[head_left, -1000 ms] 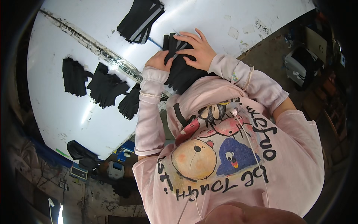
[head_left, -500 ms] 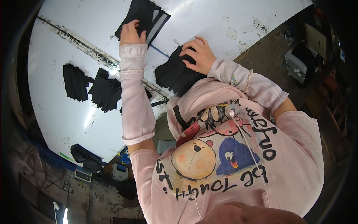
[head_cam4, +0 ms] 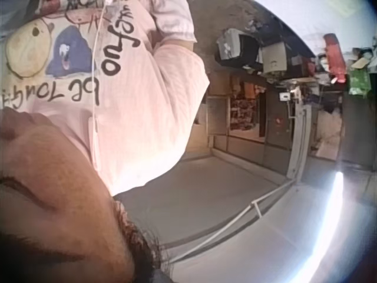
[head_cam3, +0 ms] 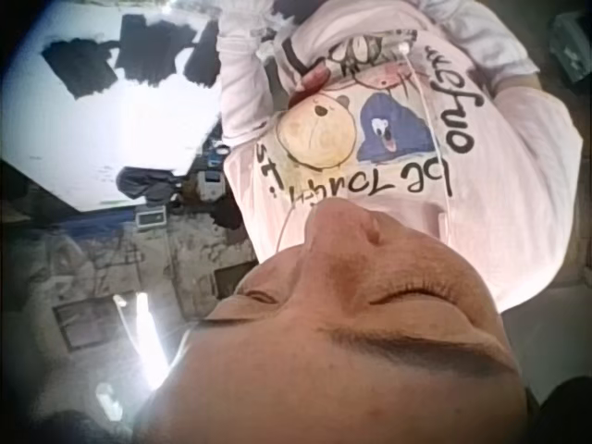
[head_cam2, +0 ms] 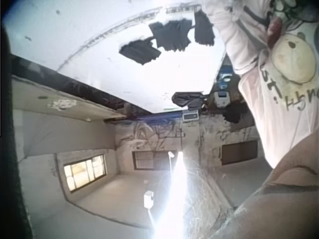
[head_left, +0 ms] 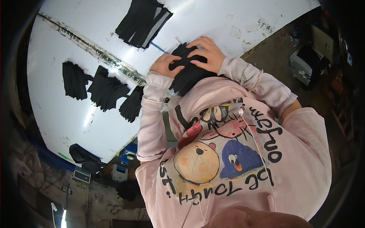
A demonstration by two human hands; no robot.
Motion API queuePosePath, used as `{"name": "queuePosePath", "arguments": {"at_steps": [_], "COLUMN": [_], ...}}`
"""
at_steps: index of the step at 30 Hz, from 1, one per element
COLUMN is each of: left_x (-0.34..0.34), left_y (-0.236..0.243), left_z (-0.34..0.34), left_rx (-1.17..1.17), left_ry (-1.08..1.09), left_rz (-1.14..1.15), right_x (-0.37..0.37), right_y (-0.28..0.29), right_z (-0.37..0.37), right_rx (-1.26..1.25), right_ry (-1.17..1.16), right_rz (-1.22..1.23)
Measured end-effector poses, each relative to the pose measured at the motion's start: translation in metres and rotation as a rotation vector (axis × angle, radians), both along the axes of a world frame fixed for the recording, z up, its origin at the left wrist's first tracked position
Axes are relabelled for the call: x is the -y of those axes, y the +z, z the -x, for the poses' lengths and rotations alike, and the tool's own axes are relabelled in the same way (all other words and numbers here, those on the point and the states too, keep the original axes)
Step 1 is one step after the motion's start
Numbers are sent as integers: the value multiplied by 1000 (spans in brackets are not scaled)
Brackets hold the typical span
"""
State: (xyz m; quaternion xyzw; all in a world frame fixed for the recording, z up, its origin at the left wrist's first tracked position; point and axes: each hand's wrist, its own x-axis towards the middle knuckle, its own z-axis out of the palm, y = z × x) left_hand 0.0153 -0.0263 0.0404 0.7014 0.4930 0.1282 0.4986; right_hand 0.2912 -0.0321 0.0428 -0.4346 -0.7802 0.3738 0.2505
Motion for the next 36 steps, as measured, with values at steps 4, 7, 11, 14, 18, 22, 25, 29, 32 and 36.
{"name": "queuePosePath", "arguments": {"at_steps": [4, 7, 11, 14, 18, 22, 25, 29, 32, 36], "left_x": [2, 0, -2, -2, 2, -2, -5, -3, -6, -9], "left_y": [-6, -12, -2, 6, 13, 19, 21, 10, 14, 24], "left_z": [-5, -3, -8, -9, -11, -17, -19, -14, -14, -13], "left_rx": [-48, -25, -191, -200, -267, -325, -373, -374, -304, -227], "left_ry": [66, 113, 185, 96, 6, -27, -68, -82, -49, -74], "left_rz": [62, 84, -30, -148, -200, -159, -142, -161, -124, -112], "right_x": [-3, -8, -10, -10, -2, 1, 2, 0, 0, 1], "right_y": [-6, -2, 6, 4, 0, 2, 2, 1, 0, -1], "right_z": [7, 13, 15, 5, 2, 2, 2, 3, 2, 2], "right_rx": [18, 2, -28, 18, 29, 34, 36, 30, 34, 43], "right_ry": [-28, -94, -188, -64, -23, -39, -41, -35, -39, -56], "right_rz": [55, 73, 35, -28, -25, -3, 5, -13, -12, 1]}}
